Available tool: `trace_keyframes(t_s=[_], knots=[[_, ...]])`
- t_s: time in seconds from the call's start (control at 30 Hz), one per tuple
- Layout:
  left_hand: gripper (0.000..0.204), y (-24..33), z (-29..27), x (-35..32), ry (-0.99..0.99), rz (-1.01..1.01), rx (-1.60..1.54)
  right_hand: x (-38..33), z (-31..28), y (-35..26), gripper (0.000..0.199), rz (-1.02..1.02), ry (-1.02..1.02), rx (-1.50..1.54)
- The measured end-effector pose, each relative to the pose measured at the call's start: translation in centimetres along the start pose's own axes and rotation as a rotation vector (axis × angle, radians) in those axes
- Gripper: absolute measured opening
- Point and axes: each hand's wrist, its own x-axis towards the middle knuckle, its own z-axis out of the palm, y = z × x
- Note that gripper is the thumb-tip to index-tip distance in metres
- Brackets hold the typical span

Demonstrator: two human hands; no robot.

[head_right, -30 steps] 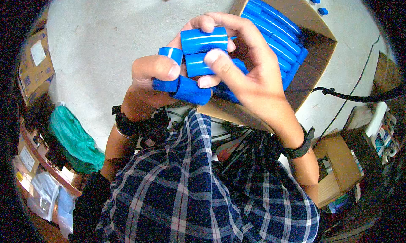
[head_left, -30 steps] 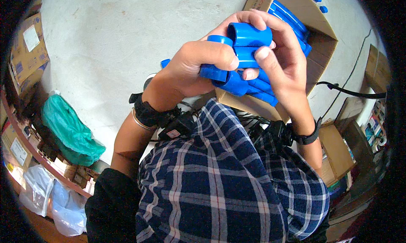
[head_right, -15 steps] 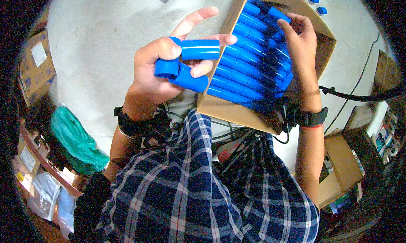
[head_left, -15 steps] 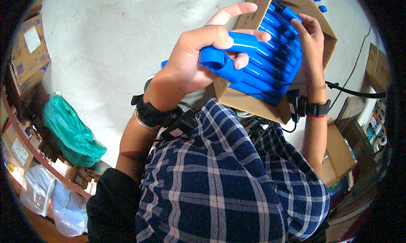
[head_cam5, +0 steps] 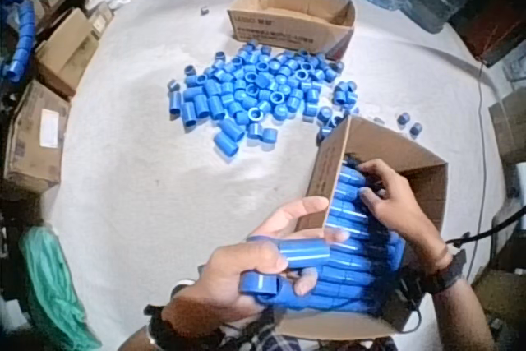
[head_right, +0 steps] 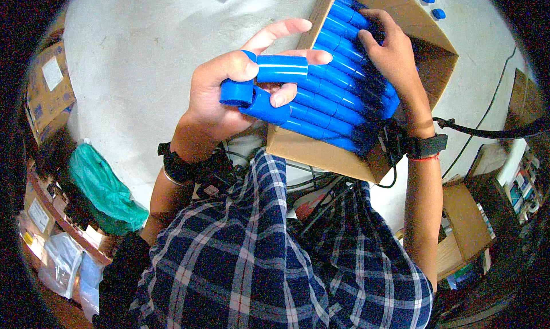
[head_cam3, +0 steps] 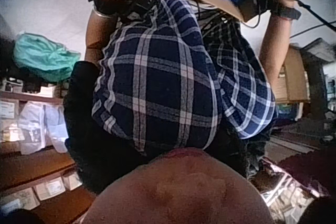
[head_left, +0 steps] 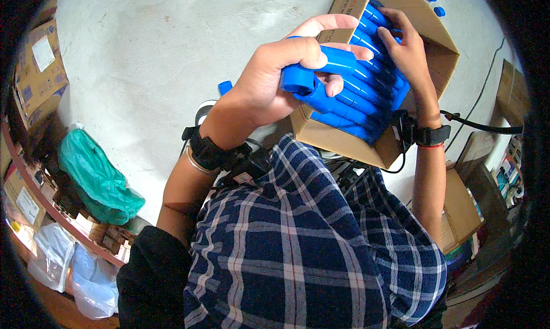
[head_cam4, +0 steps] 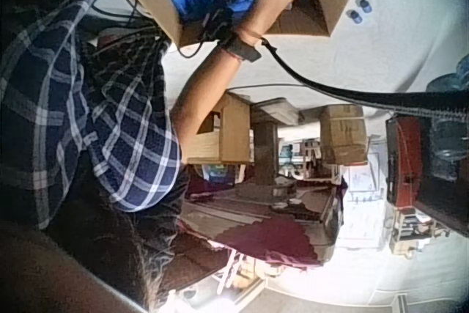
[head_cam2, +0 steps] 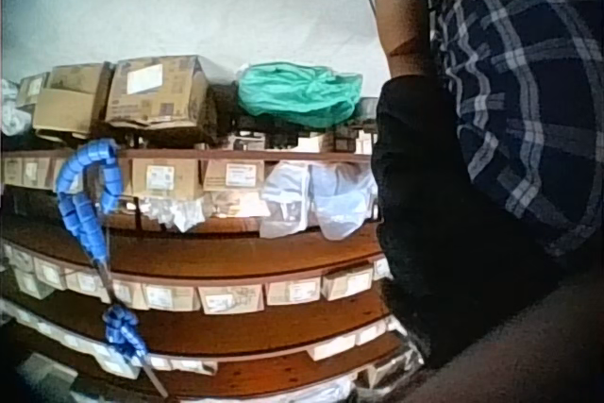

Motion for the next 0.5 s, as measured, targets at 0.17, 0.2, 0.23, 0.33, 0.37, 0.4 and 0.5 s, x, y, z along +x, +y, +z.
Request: trace_keyframes(t_s=[0.17, 0.2, 0.23, 0.33, 0.37, 0.4, 0.5], knots=[[0.081, 0.0, 0.0, 0.0, 0.007, -0.013, -0.026, -0.3, 0.9, -0.4, 0.042, -0.159, 0.067, -0.162], [0.080, 0.0, -0.1, 0.1, 0.007, -0.009, -0.028, -0.4, 1.1, -0.4, 0.042, -0.171, 0.091, -0.179], [0.080, 0.0, -0.1, 0.1, 0.015, -0.010, -0.037, -0.4, 1.4, -0.4, 0.041, -0.197, 0.118, -0.201], [0.078, -0.2, -0.2, 0.1, 0.055, -0.016, -0.044, -0.5, 2.0, -0.7, 0.039, -0.231, 0.201, -0.347], [0.078, -0.3, -0.1, 0.1, 0.038, -0.005, -0.039, -0.5, 2.0, -1.0, 0.038, -0.259, 0.234, -0.375], [0.078, -0.4, -0.1, 0.1, 0.047, -0.006, -0.028, -0.5, 1.8, -1.5, 0.037, -0.275, 0.266, -0.407], [0.077, -0.3, -0.2, 0.2, 0.025, -0.015, -0.025, -1.1, 0.6, -4.0, 0.032, -0.344, 0.425, -0.362]])
